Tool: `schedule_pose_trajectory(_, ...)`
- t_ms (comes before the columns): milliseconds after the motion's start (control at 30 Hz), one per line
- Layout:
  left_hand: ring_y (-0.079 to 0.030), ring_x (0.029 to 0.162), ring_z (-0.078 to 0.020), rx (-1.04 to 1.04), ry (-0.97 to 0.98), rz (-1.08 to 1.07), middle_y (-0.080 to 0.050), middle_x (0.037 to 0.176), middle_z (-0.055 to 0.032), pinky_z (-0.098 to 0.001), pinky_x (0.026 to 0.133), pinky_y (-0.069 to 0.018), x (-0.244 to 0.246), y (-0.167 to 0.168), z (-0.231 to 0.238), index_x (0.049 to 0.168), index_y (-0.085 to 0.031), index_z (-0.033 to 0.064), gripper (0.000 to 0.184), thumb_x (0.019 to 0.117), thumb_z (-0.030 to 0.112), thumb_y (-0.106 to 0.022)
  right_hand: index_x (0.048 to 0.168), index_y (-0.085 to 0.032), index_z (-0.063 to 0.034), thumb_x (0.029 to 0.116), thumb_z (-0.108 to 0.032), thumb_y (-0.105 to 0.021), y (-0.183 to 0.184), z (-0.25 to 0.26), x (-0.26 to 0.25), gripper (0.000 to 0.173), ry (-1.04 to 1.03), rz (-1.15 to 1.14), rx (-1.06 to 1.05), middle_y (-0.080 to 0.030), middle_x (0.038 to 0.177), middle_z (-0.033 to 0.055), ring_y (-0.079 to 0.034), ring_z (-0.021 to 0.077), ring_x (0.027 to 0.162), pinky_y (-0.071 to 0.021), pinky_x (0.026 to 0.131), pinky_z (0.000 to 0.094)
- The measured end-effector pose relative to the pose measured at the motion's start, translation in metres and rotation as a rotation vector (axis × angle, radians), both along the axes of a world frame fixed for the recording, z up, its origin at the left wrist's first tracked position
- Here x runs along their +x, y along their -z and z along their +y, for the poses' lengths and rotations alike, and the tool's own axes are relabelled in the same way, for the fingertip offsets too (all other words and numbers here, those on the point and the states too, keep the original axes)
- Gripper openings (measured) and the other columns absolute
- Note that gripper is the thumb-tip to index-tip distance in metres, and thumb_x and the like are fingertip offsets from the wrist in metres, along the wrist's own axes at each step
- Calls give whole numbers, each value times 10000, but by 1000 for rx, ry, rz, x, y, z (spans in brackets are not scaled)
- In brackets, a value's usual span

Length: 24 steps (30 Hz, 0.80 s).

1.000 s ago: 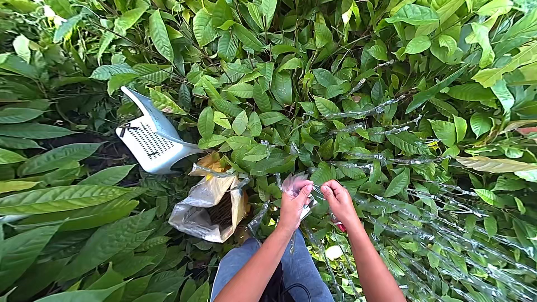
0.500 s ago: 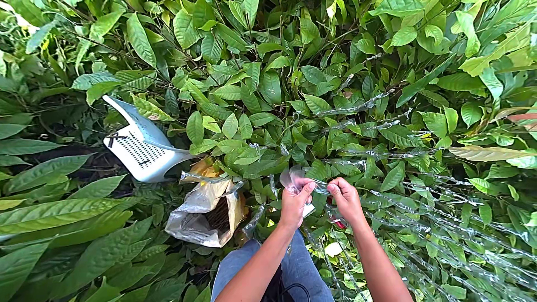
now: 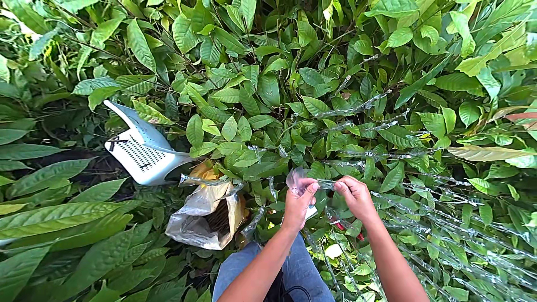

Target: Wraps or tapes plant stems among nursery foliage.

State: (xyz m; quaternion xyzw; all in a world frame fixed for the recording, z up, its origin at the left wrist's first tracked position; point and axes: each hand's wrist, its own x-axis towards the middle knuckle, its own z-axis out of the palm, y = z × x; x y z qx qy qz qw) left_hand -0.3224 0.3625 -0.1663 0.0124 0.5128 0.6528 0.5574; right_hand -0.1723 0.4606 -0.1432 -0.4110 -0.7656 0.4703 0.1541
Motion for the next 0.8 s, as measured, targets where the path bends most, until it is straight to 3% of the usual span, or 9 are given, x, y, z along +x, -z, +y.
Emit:
schedule_pose_trajectory(100,-515,545,5,1,9,3,-697,870,-9,-141,518,-446,-4,3,-4,1056,-635,-10,114,978,-41,-558,954,-750,-16,1060,-270,-525,-21,25,13,356,-15,-206,232,-697,854,83,-647,117,777,-529,735,289)
schedule_pose_trajectory(167,-513,536,3,-6,-5,3,-700,867,-10,-139,512,-443,-8,6,-9,1062,-635,-12,119,980,-47,-557,1046,-771,-39,1051,-254,-556,-46,53,23,304,27,-406,406,-738,916,134,-713,269,808,-570,733,478)
schedule_pose_trajectory(200,-509,533,7,-12,-11,5,-698,859,-5,-136,509,-442,-9,6,-11,1058,-635,-8,123,978,-53,-554,1099,-763,-32,1050,-231,-573,-60,70,27,279,54,-519,454,-747,982,183,-728,371,864,-560,749,593)
schedule_pose_trajectory(267,-501,528,8,-30,-15,2,-687,846,-3,-135,505,-438,-9,6,-16,1050,-630,-10,123,975,-61,-548,1156,-738,-26,1067,-229,-565,-83,107,32,281,114,-733,493,-726,1084,247,-699,490,955,-506,772,706)
schedule_pose_trajectory(467,-503,537,2,-35,21,-17,-686,867,-18,-136,507,-435,0,8,-26,1068,-627,-10,130,978,-51,-543,1181,-714,-27,1091,-343,-500,-97,188,33,392,208,-1153,346,-689,1105,331,-647,566,1055,-465,802,747)
schedule_pose_trajectory(800,-504,536,-1,-48,41,-22,-685,868,-12,-140,507,-440,-1,13,-28,1075,-629,-3,143,969,-52,-547,1119,-718,16,1071,-402,-518,-75,232,24,466,222,-1318,166,-664,1159,355,-616,574,1124,-444,845,770)
